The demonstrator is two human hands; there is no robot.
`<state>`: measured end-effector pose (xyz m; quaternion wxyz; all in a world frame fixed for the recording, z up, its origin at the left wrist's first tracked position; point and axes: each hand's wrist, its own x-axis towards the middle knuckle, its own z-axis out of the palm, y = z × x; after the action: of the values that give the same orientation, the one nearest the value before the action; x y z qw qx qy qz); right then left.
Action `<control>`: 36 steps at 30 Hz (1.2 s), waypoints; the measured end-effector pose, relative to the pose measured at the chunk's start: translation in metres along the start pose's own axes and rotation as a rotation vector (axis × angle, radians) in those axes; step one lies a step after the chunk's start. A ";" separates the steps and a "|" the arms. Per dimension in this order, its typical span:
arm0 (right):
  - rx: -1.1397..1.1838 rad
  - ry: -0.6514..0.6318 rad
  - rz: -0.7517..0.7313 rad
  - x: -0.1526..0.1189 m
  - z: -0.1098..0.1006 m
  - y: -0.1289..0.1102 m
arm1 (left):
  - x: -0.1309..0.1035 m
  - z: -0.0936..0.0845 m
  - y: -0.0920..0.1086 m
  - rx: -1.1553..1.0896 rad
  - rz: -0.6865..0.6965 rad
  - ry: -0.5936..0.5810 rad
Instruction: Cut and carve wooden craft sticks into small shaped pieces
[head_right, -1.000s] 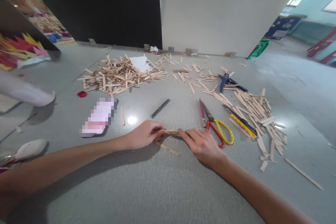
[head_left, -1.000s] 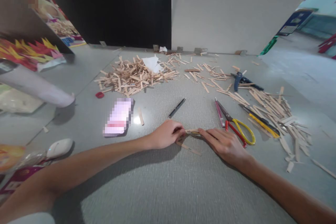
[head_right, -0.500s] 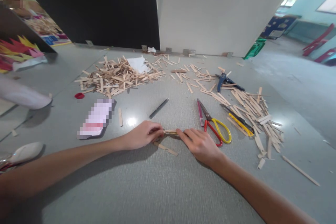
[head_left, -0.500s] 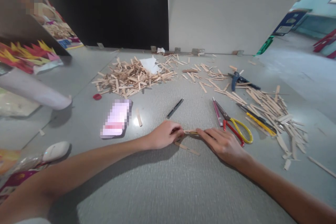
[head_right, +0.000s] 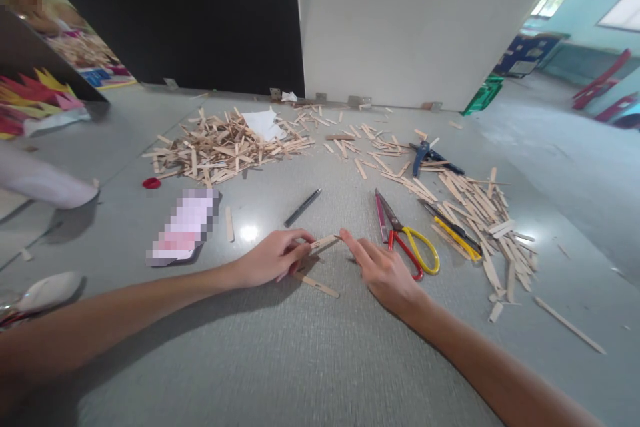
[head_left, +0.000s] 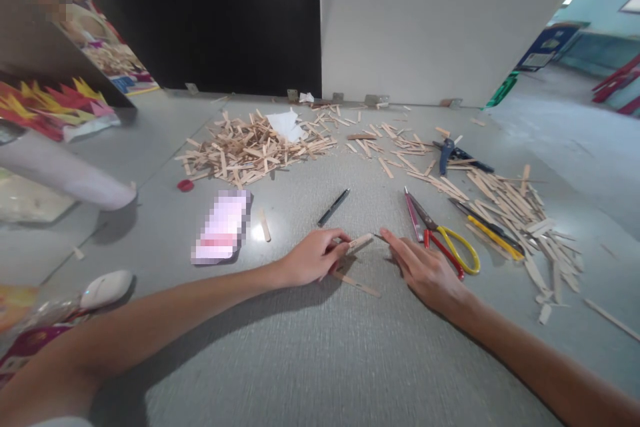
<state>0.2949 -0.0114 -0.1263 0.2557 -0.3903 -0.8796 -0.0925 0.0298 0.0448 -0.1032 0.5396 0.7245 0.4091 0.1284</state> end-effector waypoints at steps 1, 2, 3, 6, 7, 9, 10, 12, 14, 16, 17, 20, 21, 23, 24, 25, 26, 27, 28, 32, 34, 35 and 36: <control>0.035 0.021 0.023 -0.001 0.001 0.000 | -0.001 0.000 0.001 -0.019 -0.019 -0.010; 0.069 0.052 0.043 -0.002 0.001 0.001 | -0.002 0.000 0.003 -0.038 -0.038 -0.017; 0.098 0.094 0.062 -0.003 0.001 0.001 | -0.003 0.001 0.004 -0.055 -0.057 -0.023; 0.142 0.209 0.093 -0.004 -0.001 0.001 | -0.008 0.001 0.008 -0.045 -0.082 -0.052; 0.148 0.228 0.095 -0.005 -0.002 0.001 | -0.009 0.001 0.008 -0.013 -0.074 -0.052; 0.159 0.250 0.098 -0.004 -0.003 0.000 | -0.010 0.001 0.008 0.096 -0.037 -0.001; 0.166 0.263 0.104 -0.004 -0.003 -0.001 | -0.010 0.001 0.006 0.167 -0.010 0.044; 0.177 0.296 0.130 -0.002 -0.003 -0.001 | -0.008 0.000 0.002 0.307 0.069 0.130; 0.184 0.324 0.164 0.000 -0.004 -0.001 | -0.003 -0.003 -0.005 0.415 0.208 0.171; 0.196 0.336 0.193 0.002 -0.005 0.000 | 0.002 -0.007 -0.012 0.495 0.430 0.142; 0.205 0.334 0.201 0.003 -0.006 0.000 | 0.005 -0.009 -0.015 0.535 0.545 0.097; 0.244 0.326 0.242 0.005 -0.008 -0.002 | 0.012 -0.014 -0.023 0.644 0.786 -0.036; 0.255 0.329 0.268 0.006 -0.009 -0.004 | 0.013 -0.016 -0.025 0.679 0.824 -0.067; 0.275 0.335 0.334 0.006 -0.009 -0.006 | 0.014 -0.017 -0.028 0.744 0.855 -0.099; 0.286 0.337 0.363 0.005 -0.008 -0.007 | 0.014 -0.017 -0.030 0.771 0.852 -0.097; 0.301 0.337 0.385 0.005 -0.008 -0.008 | 0.014 -0.017 -0.032 0.797 0.841 -0.088; 0.318 0.336 0.402 0.005 -0.007 -0.007 | 0.014 -0.016 -0.033 0.825 0.828 -0.071; 0.338 0.335 0.415 0.005 -0.007 -0.007 | 0.014 -0.015 -0.035 0.854 0.812 -0.053; 0.361 0.333 0.429 0.005 -0.007 -0.006 | 0.015 -0.014 -0.037 0.888 0.802 -0.037; 0.479 0.299 0.546 0.009 -0.010 -0.006 | 0.014 -0.011 -0.041 1.017 0.787 -0.012; 0.549 0.264 0.622 0.013 -0.014 -0.008 | 0.013 -0.010 -0.039 1.068 0.789 -0.014; 0.586 0.241 0.656 0.015 -0.015 -0.010 | 0.012 -0.009 -0.037 1.087 0.789 -0.011; 0.625 0.213 0.686 0.018 -0.017 -0.011 | 0.011 -0.007 -0.036 1.100 0.787 -0.004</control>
<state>0.2829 -0.0138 -0.1022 0.4655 -0.5509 -0.6545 0.2268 0.0159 0.0604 -0.1350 0.0063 0.9890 0.1195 0.0870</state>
